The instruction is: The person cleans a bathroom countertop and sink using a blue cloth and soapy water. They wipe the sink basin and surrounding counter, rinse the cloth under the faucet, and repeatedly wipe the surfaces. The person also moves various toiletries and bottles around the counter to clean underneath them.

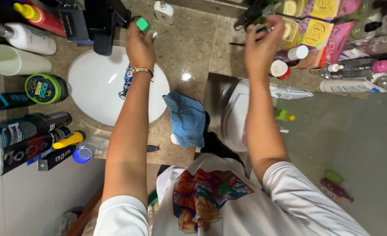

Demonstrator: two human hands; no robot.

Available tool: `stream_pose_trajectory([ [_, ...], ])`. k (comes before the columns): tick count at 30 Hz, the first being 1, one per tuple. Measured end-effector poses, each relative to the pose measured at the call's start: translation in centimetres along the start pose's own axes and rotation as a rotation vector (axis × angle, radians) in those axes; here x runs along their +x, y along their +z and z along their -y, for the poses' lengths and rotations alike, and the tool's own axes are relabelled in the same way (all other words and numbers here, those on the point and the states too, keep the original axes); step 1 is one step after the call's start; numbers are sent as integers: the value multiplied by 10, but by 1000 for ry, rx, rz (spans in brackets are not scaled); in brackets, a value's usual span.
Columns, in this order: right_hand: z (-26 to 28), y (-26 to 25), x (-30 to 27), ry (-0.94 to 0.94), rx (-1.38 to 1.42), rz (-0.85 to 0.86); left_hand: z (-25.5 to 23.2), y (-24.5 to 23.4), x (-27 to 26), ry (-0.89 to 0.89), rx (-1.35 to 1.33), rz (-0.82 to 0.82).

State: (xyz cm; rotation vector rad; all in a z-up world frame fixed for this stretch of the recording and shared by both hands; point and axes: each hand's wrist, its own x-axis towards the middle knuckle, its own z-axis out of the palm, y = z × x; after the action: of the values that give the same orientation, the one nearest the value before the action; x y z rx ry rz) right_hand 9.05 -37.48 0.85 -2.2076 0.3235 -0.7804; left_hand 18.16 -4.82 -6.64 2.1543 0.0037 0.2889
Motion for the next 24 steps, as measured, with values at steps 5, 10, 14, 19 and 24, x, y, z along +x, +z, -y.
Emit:
stream_pose_trajectory([
  [5,-27,-26,43,-28,-46,48,7,11,12,-87,63,5],
  [10,-40,-23,59,-117,-173,122,-24,-7,-22,70,-14,-139],
  [14,-38,-20,68,-40,-247,173,-71,45,-54,162,-67,87],
  [19,-34,-15,68,-10,-212,311,-141,179,-35,325,-180,329],
  [24,-25,-12,63,-52,-224,406,-155,214,-27,178,-106,344],
])
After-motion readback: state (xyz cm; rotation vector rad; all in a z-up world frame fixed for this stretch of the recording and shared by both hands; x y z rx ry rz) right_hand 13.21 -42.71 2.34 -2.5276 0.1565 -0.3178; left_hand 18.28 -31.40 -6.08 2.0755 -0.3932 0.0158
